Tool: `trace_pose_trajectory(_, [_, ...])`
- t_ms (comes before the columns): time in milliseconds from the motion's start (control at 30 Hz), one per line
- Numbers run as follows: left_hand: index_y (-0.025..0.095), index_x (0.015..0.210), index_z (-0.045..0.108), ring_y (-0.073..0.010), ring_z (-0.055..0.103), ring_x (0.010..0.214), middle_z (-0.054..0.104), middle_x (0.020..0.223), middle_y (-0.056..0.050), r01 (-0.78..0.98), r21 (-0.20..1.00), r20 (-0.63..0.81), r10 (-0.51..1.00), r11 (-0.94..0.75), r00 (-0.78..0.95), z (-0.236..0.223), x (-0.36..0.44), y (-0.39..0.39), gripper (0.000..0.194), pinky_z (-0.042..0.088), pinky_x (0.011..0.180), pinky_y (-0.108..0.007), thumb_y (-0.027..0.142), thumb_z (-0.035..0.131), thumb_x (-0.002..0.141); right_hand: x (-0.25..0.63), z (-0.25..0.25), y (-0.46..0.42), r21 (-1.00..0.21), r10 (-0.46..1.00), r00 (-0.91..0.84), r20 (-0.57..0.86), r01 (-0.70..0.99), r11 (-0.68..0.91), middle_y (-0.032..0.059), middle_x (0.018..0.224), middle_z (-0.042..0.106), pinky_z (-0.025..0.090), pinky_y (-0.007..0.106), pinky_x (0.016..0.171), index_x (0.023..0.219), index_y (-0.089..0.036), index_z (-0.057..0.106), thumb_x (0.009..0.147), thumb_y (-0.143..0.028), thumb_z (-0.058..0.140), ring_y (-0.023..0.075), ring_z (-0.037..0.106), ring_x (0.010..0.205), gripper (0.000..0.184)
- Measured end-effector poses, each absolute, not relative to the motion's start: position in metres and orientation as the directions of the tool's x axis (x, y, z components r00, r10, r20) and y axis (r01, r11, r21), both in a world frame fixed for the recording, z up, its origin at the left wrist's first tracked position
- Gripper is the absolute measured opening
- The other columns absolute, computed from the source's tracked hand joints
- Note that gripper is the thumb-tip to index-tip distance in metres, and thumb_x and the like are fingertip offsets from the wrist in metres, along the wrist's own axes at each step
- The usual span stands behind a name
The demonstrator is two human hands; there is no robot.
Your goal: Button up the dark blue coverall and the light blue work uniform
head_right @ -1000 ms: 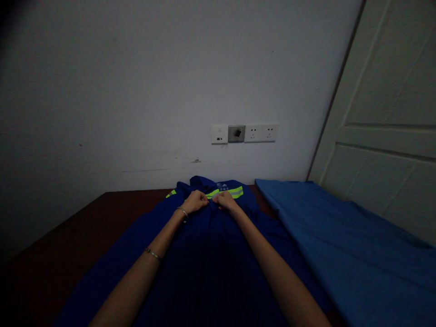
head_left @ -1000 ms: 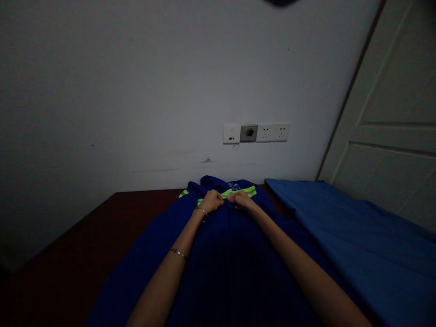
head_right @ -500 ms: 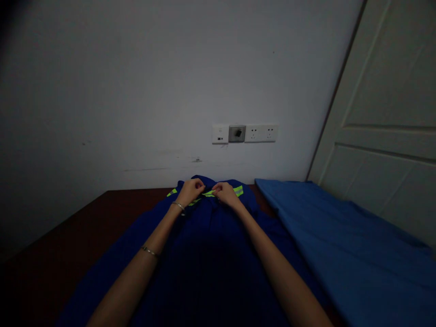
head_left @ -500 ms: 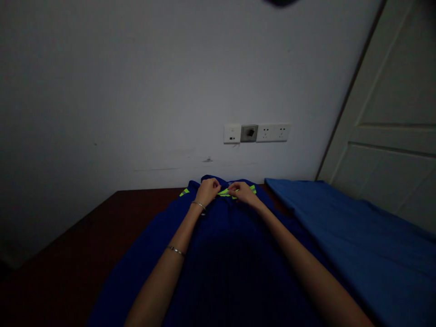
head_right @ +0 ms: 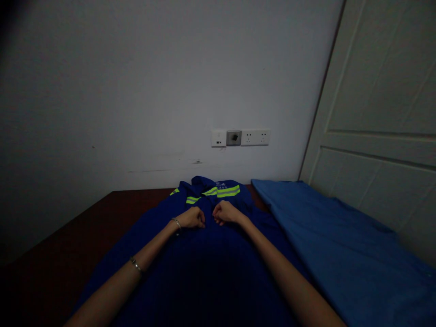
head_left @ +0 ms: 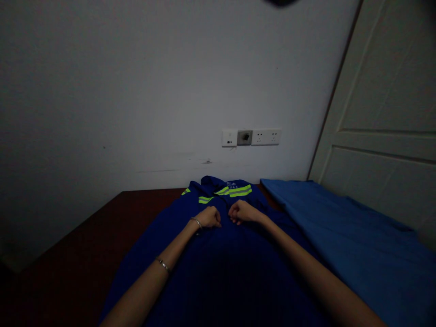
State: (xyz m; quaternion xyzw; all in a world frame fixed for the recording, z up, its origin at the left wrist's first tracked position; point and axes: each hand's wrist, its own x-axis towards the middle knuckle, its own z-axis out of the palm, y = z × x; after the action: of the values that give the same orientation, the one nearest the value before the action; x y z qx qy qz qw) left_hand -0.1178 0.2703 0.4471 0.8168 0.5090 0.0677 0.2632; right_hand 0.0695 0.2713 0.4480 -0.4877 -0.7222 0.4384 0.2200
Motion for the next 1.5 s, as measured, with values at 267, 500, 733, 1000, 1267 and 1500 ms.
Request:
trace_pose_trajectory(267, [0.012, 0.073, 0.066, -0.0087, 0.049, 0.053, 0.059, 0.060, 0.001, 0.727, 0.602, -0.076, 0.882, -0.331, 0.465, 0.430, -0.121, 0.266, 0.016, 0.033, 0.048, -0.017, 0.022, 0.066, 0.060, 0.071, 0.423, 0.267, -0.768, 0.932, -0.361, -0.029, 0.605, 0.210, 0.0003, 0.059, 0.061, 0.044, 0.015, 0.042, 0.074, -0.011, 0.059, 0.058, 0.001, 0.041, 0.0079, 0.056, 0.047, 0.026])
trace_pose_trajectory(500, [0.012, 0.073, 0.065, -0.0083, 0.047, 0.053, 0.057, 0.059, 0.002, 0.690, 0.662, -0.045, 0.903, -0.293, 0.427, 0.416, -0.117, 0.267, 0.020, 0.033, 0.050, -0.018, 0.023, 0.068, 0.057, 0.073, 0.409, 0.272, -0.809, 0.946, -0.323, 0.023, 0.550, 0.208, 0.0012, 0.060, 0.063, 0.044, 0.016, 0.040, 0.074, -0.011, 0.060, 0.062, -0.003, 0.042, 0.0079, 0.054, 0.044, 0.023])
trace_pose_trajectory(733, [0.011, 0.066, 0.065, -0.0079, 0.043, 0.051, 0.054, 0.055, 0.002, 0.650, 0.703, -0.073, 0.880, -0.287, 0.469, 0.444, -0.136, 0.268, 0.022, 0.029, 0.047, -0.018, 0.029, 0.069, 0.054, 0.074, 0.413, 0.272, -0.837, 0.941, -0.339, -0.009, 0.517, 0.179, 0.0013, 0.059, 0.062, 0.045, 0.017, 0.042, 0.073, -0.012, 0.058, 0.061, -0.004, 0.043, 0.0092, 0.056, 0.048, 0.021])
trace_pose_trajectory(1000, [0.012, 0.065, 0.066, -0.0077, 0.041, 0.051, 0.053, 0.053, 0.002, 0.637, 0.698, -0.084, 0.847, -0.326, 0.525, 0.454, -0.159, 0.276, 0.027, 0.027, 0.047, -0.018, 0.036, 0.070, 0.053, 0.069, 0.418, 0.266, -0.775, 0.946, -0.321, 0.043, 0.587, 0.234, 0.0016, 0.062, 0.061, 0.042, 0.017, 0.043, 0.078, -0.011, 0.060, 0.062, -0.002, 0.044, 0.0094, 0.055, 0.048, 0.024])
trace_pose_trajectory(1267, [0.012, 0.066, 0.067, -0.0077, 0.041, 0.051, 0.053, 0.052, 0.003, 0.672, 0.652, -0.095, 0.841, -0.351, 0.532, 0.456, -0.160, 0.276, 0.023, 0.028, 0.049, -0.018, 0.033, 0.069, 0.054, 0.038, 0.416, 0.249, -0.329, 0.909, -0.289, 0.299, 0.863, 0.382, 0.0123, 0.086, 0.065, 0.043, 0.026, 0.067, 0.084, -0.014, 0.063, 0.077, -0.031, 0.051, 0.0218, 0.062, 0.080, 0.022])
trace_pose_trajectory(1500, [0.011, 0.066, 0.065, -0.0084, 0.043, 0.052, 0.053, 0.054, 0.003, 0.652, 0.647, -0.060, 0.826, -0.395, 0.560, 0.462, -0.158, 0.272, 0.023, 0.028, 0.049, -0.019, 0.031, 0.068, 0.056, 0.011, 0.423, 0.247, -0.089, 0.943, -0.205, 0.261, 0.968, 0.235, 0.0161, 0.096, 0.061, 0.044, 0.031, 0.066, 0.093, -0.012, 0.064, 0.077, -0.034, 0.050, 0.0257, 0.060, 0.085, 0.031])
